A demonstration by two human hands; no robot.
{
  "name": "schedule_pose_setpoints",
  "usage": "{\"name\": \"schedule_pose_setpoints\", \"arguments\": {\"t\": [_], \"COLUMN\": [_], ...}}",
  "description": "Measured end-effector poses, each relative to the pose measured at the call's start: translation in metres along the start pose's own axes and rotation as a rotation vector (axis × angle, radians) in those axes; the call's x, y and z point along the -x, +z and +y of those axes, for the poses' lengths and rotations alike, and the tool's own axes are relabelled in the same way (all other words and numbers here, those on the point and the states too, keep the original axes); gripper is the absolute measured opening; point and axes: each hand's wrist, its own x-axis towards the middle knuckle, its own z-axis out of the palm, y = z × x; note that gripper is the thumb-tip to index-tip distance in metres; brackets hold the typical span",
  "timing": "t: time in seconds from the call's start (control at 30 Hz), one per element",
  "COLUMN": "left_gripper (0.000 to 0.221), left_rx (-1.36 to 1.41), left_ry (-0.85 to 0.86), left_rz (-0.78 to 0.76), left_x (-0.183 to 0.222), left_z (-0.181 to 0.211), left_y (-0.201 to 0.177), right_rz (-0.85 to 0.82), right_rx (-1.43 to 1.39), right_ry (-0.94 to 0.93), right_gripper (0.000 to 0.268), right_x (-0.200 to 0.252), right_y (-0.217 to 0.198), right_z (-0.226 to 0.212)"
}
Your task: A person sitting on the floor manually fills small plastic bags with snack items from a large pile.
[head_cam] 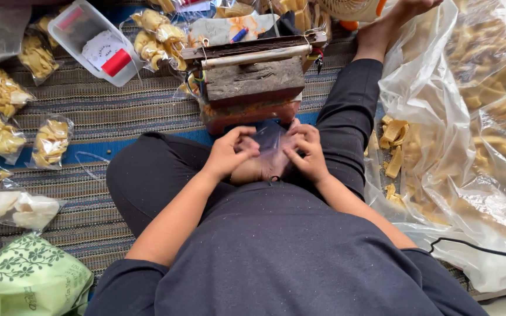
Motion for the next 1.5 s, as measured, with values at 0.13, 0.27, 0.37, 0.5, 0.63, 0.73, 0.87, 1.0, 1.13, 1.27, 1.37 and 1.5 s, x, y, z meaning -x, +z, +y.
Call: {"name": "schedule_pose_setpoints", "arguments": {"t": [0.13,0.27,0.37,0.5,0.63,0.73,0.87,1.0,1.13,1.27,1.37,1.5], "left_gripper": [0.015,0.01,0.009,0.027,0.04,0.045,0.037,0.046,0.102,0.12,0.085,0.011], "left_rx": [0.391,0.484,0.525,0.659,0.599,0.254,0.14,0.138,-0.233,-0.678,-0.653,-0.281], "left_ry": [-0.081,-0.065,-0.047,0.101,0.037,-0.041,-0.253,-0.267,-0.25,0.358,0.389,0.197], "left_rz": [0.063,0.091,0.09,0.143,0.243,0.228,0.113,-0.058,-0.028,0.082,-0.132,-0.172], "left_x": [0.0,-0.006,-0.006,-0.011,-0.009,-0.008,-0.009,-0.014,0.002,0.009,0.007,0.003], "left_z": [0.015,0.001,0.006,-0.006,-0.003,-0.013,-0.023,-0.056,0.002,0.029,0.016,-0.009], "left_y": [-0.003,-0.009,-0.009,-0.003,-0.011,-0.012,-0.015,-0.019,-0.014,0.008,0.021,0.02], "right_rz": [0.009,-0.07,-0.081,-0.074,-0.014,0.104,0.255,0.317,0.317,0.203,0.128,0.146], "right_rx": [-0.349,-0.733,-0.757,-0.721,-0.649,-0.61,-0.482,-0.39,-0.316,-0.207,-0.083,0.053], "right_ry": [0.225,0.543,0.6,0.716,0.742,0.69,0.678,0.691,0.701,0.436,0.259,0.169], "right_gripper": [0.029,0.05,0.072,0.069,0.041,0.023,0.032,0.029,0.023,0.024,0.028,0.036], "right_x": [0.015,0.023,0.016,0.007,0.019,0.015,0.007,0.014,0.015,0.016,0.015,0.002], "right_y": [0.0,0.0,-0.001,-0.005,0.001,0.002,0.001,0.002,0.005,0.011,0.009,-0.012], "right_z": [0.016,0.027,0.019,0.002,0.014,0.014,0.003,0.015,0.011,-0.004,-0.015,-0.02]}}
